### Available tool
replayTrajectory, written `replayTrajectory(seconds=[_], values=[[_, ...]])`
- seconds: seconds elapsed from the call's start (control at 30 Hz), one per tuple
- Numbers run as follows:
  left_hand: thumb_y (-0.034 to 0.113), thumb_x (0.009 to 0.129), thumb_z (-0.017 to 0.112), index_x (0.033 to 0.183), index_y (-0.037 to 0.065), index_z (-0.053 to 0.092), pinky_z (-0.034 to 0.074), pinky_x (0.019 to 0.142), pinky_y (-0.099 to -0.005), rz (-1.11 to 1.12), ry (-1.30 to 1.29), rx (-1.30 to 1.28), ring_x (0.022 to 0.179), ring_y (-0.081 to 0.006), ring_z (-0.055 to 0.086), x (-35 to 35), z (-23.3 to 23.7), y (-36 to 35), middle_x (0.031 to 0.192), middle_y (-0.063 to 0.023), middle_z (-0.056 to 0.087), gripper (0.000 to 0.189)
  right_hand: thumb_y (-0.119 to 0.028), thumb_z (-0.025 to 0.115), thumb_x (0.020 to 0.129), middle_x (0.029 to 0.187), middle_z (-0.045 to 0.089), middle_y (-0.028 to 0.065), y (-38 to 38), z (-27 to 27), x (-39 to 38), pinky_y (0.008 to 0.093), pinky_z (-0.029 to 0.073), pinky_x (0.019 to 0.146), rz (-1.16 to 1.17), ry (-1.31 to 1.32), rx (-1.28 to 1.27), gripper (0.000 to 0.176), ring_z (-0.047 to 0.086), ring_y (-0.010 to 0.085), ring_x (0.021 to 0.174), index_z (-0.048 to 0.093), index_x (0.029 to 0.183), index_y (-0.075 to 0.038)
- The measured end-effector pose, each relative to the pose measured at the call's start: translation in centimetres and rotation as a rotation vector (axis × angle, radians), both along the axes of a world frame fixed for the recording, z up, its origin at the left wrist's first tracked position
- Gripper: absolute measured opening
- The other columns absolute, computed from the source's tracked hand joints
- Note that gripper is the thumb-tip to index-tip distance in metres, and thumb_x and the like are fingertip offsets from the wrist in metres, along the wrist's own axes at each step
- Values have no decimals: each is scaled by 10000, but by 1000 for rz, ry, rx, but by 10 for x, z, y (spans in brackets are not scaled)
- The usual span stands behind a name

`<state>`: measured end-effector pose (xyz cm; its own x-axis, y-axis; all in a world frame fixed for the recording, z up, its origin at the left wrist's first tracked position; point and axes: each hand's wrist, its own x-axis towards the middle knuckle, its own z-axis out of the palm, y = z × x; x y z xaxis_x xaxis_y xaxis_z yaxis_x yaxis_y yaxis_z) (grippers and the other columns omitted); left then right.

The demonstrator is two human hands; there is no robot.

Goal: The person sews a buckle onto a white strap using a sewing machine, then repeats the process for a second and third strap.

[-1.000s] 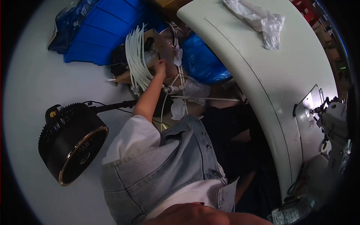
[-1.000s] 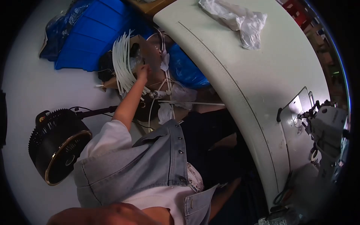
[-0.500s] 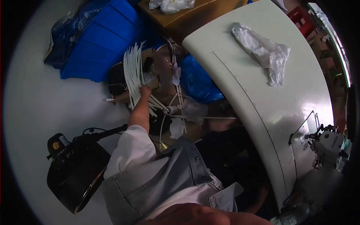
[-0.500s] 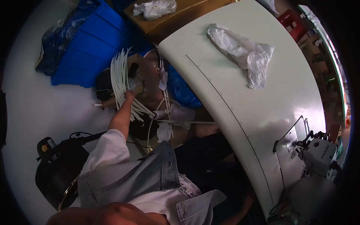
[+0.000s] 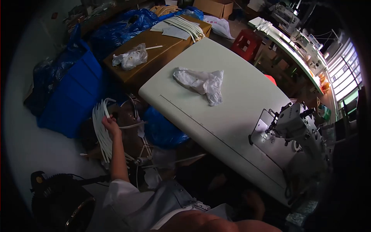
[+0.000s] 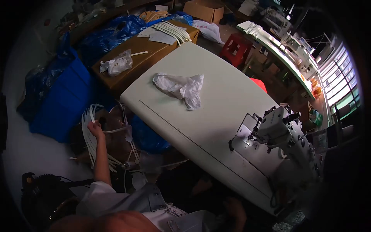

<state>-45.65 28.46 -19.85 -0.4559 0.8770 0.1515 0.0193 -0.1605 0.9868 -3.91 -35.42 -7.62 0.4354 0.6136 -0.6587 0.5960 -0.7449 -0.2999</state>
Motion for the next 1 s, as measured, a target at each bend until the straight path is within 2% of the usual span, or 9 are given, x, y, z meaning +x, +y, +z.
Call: replayTrajectory(seconds=[0.07,0.2,0.3,0.33,0.5,0.77,0.87,0.93,1.0], values=[[85,945,417,1233,23,460,450,802,-312,-205,-335,123,854,-161,537,57,104,-18,1107,-122,538,298,-248,614,845,989,644,181,35,35,-13,375,493,802,-35,82,266,361,626,281,917,592,1118,-13],[106,943,462,1337,33,402,454,898,-308,-693,-570,323,977,-191,577,173,245,-83,1109,-118,548,405,-140,607,832,1060,622,185,104,90,-22,380,466,869,98,203,547,338,589,330,1023,577,1142,-6],[46,948,420,1318,14,406,455,945,-325,-1238,-813,176,1093,-235,554,257,288,-138,1071,-103,554,372,-123,608,829,1070,617,170,138,101,-23,377,474,846,94,63,830,381,599,311,993,545,1196,-41],[19,950,398,1308,2,407,455,958,-330,-1425,-913,101,1120,-244,543,284,288,-156,1054,-96,556,359,-34,622,798,981,643,129,149,107,-28,346,492,824,-51,77,925,416,625,259,942,541,1205,-56],[-22,938,388,1288,-63,377,461,999,-342,-1675,-882,-285,1167,-278,507,379,255,-237,1059,-115,556,353,58,643,735,1093,596,129,176,101,-19,347,508,802,-96,-260,1301,610,627,242,898,470,1305,-74],[-81,901,368,1263,-102,369,472,988,-365,-1594,-554,-679,1185,-311,494,427,193,-293,1101,-193,520,363,17,629,712,1046,583,111,154,61,8,358,522,751,-41,-326,1177,423,624,251,896,616,1109,-125],[-27,901,432,1258,-117,369,465,982,-362,-1686,-347,-555,1200,-336,479,433,174,-288,1143,-195,510,373,-36,658,700,1063,575,106,149,64,9,381,493,833,42,-488,1139,355,597,250,977,638,1043,-121],[39,863,551,1250,-61,435,457,953,-361,-1268,393,238,1169,-323,504,436,167,-284,1158,-173,521,416,-64,670,697,1078,570,106,148,66,9,394,473,885,96,-605,1134,325,578,250,1025,643,1016,-117],[71,830,609,1221,-22,481,453,938,-359,-1317,506,481,1151,-311,513,442,172,-273,1168,-153,523,421,-109,665,704,1118,556,113,144,58,2,415,415,975,201,-527,1063,295,534,264,1097,639,998,-110]])
